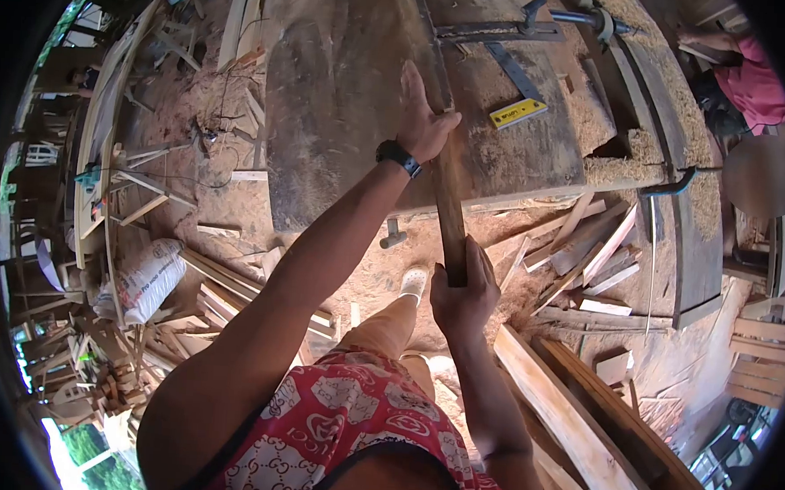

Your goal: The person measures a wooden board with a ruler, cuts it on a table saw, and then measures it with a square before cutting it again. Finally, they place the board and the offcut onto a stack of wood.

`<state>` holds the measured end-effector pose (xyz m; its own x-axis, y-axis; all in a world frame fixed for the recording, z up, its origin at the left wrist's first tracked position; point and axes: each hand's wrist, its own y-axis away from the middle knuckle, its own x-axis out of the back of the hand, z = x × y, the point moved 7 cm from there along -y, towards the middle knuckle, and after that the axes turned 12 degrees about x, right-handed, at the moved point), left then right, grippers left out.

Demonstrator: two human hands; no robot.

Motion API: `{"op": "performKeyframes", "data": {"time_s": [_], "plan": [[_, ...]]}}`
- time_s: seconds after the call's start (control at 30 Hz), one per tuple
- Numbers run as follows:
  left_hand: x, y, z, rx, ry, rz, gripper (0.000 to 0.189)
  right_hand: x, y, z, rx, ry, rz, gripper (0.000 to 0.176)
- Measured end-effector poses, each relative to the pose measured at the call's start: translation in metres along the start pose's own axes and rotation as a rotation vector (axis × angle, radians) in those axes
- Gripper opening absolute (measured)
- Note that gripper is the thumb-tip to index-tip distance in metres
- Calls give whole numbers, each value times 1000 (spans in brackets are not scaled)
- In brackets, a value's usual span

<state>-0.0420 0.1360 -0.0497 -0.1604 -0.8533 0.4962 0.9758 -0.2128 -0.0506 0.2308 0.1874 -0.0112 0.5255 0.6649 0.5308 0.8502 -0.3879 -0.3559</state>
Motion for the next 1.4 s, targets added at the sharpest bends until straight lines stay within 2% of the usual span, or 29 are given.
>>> {"op": "performKeyframes", "data": {"time_s": [0.2, 0.33, 0.37, 0.4, 0.53, 0.63, 0.7, 0.77, 0.87, 0.93, 1.03, 1.27, 1.33, 1.4], "plan": [[2, -35, -7, 118, -162, 39, 118, -16, -28, -3, 81, 84, 27, 48], [4, -59, -9, 180, -256, 42, 119, -28, -48, -4, 97, 127, 46, 48], [6, -65, -9, 185, -242, 59, 119, -31, -51, 0, 49, 127, 42, 47], [4, -73, -13, 184, -253, 36, 119, -35, -54, 5, 0, 127, 40, 46], [12, -87, -10, 189, -182, -65, 121, -42, -70, 2, 37, 190, 36, 44], [13, -53, -1, 167, -7, -60, 122, -43, -73, -1, 71, 218, 86, 40], [12, 8, 12, 162, -28, -71, 119, -42, -76, -7, 88, 243, 81, 38], [7, 22, 6, 166, -58, -93, 116, -46, -77, -8, 89, 264, 72, 36], [-7, 10, -8, 106, 46, -25, 115, -49, -84, -4, 89, 261, 76, 31], [-3, 4, -7, 68, -56, 9, 105, -51, -91, -8, 157, 297, 130, 26], [3, -6, -4, 14, -40, 43, 102, -59, -102, -7, 185, 358, 103, 24], [-4, -56, -19, 33, -66, 49, 100, -78, -137, -3, 141, 314, 101, 26], [-2, -68, -21, 29, -72, 53, 101, -83, -146, 3, 170, 388, 117, 34], [-2, -79, -23, 46, -98, 42, 101, -90, -154, 8, 170, 392, 108, 33]]}}
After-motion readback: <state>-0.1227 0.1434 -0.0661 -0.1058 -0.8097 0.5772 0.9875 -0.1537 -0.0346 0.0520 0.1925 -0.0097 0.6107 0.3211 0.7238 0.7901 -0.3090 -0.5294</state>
